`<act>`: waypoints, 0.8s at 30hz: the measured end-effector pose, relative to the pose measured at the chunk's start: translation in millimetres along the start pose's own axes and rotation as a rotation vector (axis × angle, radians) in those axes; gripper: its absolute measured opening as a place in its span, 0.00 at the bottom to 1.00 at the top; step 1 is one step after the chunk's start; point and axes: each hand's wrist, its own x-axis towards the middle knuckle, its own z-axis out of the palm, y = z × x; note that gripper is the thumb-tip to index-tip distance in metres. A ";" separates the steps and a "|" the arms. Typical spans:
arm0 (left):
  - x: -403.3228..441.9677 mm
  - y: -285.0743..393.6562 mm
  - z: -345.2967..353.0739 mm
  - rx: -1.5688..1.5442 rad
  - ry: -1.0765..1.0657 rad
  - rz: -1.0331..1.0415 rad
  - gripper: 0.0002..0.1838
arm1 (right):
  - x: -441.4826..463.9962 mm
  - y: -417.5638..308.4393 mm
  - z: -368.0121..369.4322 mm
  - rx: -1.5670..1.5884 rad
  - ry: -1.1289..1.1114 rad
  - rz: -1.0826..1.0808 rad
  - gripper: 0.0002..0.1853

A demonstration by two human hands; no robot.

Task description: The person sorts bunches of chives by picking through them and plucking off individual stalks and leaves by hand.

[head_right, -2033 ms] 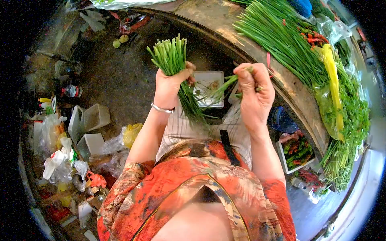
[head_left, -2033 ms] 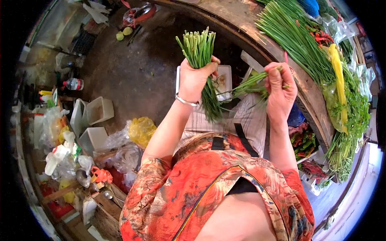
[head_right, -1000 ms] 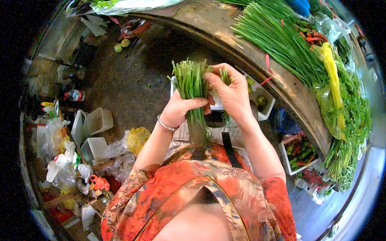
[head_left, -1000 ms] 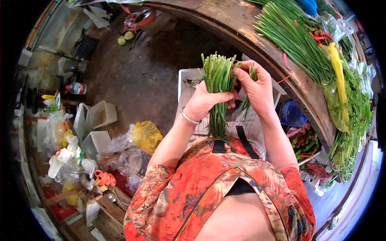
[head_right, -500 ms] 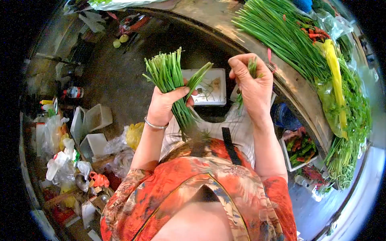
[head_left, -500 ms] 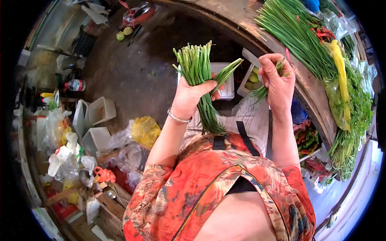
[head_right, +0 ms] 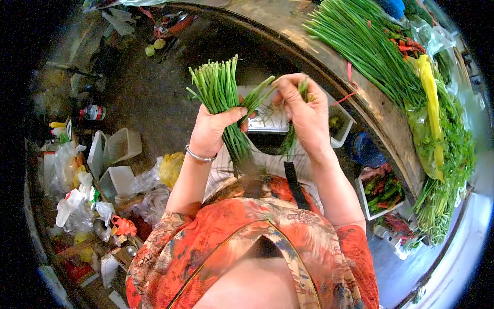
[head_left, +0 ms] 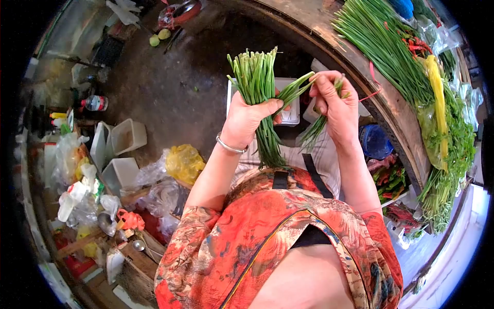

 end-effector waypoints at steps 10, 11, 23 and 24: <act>-1.6 3.7 -2.1 -0.093 0.021 -0.063 0.12 | 3.0 -6.3 -8.9 -0.252 -0.027 0.001 0.06; -2.0 4.2 -0.9 -0.103 0.021 -0.067 0.13 | 0.5 -2.7 -4.1 -0.247 -0.073 -0.005 0.11; -0.5 5.3 -2.1 0.065 0.013 0.009 0.09 | 5.4 -25.0 -16.1 0.113 0.093 -0.134 0.10; -0.4 6.4 -7.9 0.077 0.066 0.019 0.09 | 6.0 -33.4 -20.0 0.151 0.159 -0.179 0.11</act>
